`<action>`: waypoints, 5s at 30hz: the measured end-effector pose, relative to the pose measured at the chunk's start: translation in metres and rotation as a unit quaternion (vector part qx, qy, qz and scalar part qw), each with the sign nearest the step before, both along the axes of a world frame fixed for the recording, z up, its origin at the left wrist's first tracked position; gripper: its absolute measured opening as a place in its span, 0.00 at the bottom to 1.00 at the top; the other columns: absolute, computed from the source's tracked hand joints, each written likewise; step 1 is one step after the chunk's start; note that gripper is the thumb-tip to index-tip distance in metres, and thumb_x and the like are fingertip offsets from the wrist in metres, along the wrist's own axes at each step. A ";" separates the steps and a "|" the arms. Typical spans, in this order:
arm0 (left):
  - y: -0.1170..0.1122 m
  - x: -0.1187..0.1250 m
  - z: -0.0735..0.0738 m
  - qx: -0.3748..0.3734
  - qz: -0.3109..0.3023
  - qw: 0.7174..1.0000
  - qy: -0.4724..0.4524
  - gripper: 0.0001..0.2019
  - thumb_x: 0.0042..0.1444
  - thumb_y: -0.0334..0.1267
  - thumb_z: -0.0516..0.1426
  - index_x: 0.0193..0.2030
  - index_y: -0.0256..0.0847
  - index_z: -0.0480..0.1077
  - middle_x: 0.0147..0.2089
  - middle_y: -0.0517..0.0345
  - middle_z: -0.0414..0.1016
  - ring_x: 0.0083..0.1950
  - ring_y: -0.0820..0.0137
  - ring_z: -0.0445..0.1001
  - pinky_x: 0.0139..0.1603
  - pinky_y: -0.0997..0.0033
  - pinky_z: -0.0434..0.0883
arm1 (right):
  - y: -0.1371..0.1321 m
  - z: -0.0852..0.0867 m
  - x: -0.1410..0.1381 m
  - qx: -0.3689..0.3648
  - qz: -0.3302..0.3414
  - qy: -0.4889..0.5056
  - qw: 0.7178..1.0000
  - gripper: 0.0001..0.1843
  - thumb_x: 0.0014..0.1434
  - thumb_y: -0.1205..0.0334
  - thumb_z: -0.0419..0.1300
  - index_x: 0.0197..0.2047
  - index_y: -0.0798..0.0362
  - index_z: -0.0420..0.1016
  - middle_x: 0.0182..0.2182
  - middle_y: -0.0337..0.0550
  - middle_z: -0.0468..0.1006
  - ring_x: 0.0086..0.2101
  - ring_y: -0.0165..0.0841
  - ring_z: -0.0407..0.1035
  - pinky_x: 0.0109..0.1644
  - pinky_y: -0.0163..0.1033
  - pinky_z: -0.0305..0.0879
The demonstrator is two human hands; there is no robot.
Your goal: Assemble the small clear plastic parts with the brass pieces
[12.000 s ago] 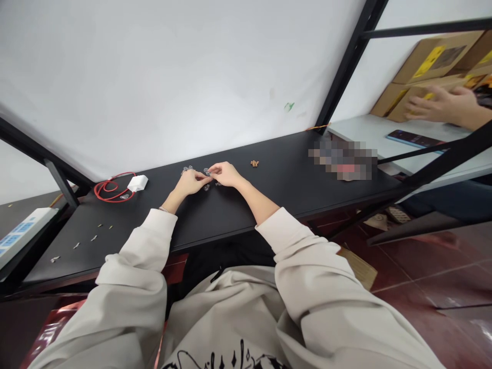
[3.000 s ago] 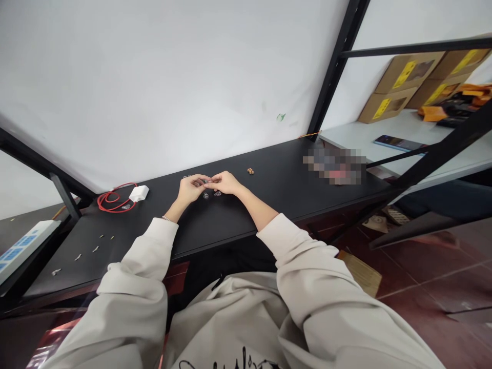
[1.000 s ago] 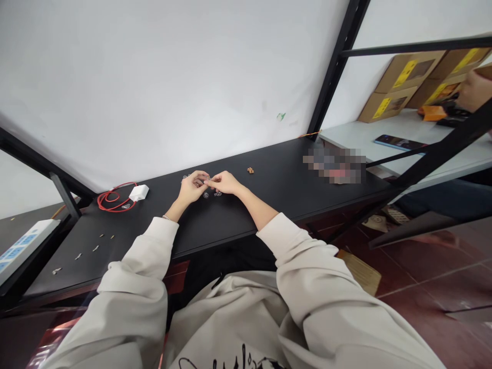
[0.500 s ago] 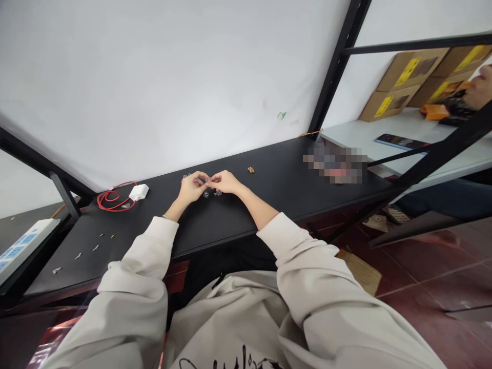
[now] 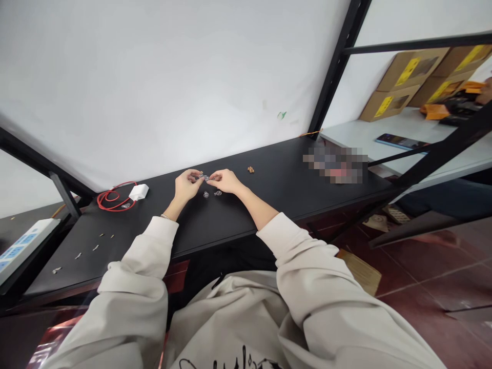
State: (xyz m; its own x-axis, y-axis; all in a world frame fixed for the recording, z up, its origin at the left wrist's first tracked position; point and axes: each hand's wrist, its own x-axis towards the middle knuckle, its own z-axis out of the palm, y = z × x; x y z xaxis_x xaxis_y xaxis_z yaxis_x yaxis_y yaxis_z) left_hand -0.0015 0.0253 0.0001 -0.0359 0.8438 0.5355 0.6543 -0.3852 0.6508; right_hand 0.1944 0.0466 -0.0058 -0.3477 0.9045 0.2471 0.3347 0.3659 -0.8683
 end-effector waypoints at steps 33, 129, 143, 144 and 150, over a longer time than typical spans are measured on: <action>-0.003 -0.009 0.006 -0.127 0.098 0.974 0.161 0.09 0.53 0.31 0.62 0.41 0.41 0.81 0.42 0.48 0.78 0.45 0.60 0.77 0.49 0.62 0.73 | 0.018 0.013 0.063 -0.080 -0.402 -0.186 0.893 0.23 0.53 0.75 0.63 0.53 0.56 0.76 0.56 0.61 0.68 0.58 0.52 0.63 0.62 0.55 0.58; -0.005 0.020 -0.012 -0.154 -0.180 0.962 -0.139 0.07 0.59 0.36 0.62 0.41 0.35 0.74 0.35 0.52 0.80 0.21 0.77 0.71 0.24 0.74 0.70 | -0.009 0.020 0.011 -0.249 -0.014 0.225 0.942 0.07 0.60 0.69 0.68 0.30 0.59 0.78 0.31 0.48 0.83 0.25 0.26 0.73 0.28 0.30 0.73; -0.007 0.021 -0.010 -0.157 -0.172 0.959 -0.162 0.09 0.55 0.38 0.65 0.39 0.35 0.74 0.33 0.51 0.81 0.20 0.77 0.70 0.23 0.74 0.69 | -0.012 0.024 0.010 -0.282 0.003 0.238 0.929 0.07 0.62 0.74 0.66 0.31 0.61 0.80 0.25 0.46 0.80 0.24 0.27 0.72 0.28 0.30 0.72; -0.006 0.021 -0.010 -0.157 -0.172 0.959 -0.161 0.09 0.55 0.38 0.65 0.39 0.35 0.74 0.33 0.51 0.81 0.20 0.77 0.70 0.23 0.74 0.69 | -0.012 0.024 0.010 -0.282 0.003 0.238 0.930 0.07 0.62 0.74 0.66 0.30 0.61 0.80 0.24 0.46 0.80 0.24 0.27 0.72 0.28 0.30 0.72; -0.004 0.019 -0.012 -0.152 -0.182 0.957 -0.167 0.11 0.54 0.40 0.66 0.39 0.34 0.74 0.34 0.51 0.81 0.20 0.77 0.70 0.22 0.74 0.69 | -0.013 0.025 0.011 -0.289 0.012 0.248 0.924 0.06 0.61 0.72 0.67 0.31 0.60 0.80 0.25 0.46 0.80 0.25 0.27 0.73 0.29 0.30 0.72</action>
State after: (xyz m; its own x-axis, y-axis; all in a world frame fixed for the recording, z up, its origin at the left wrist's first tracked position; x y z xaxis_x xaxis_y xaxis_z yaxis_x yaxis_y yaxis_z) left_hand 0.0178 0.0216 -0.0122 0.1635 0.9480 0.2732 0.2485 -0.3075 0.9185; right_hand 0.2057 0.0338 0.0192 -0.3436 0.9284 -0.1411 -0.1597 -0.2059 -0.9655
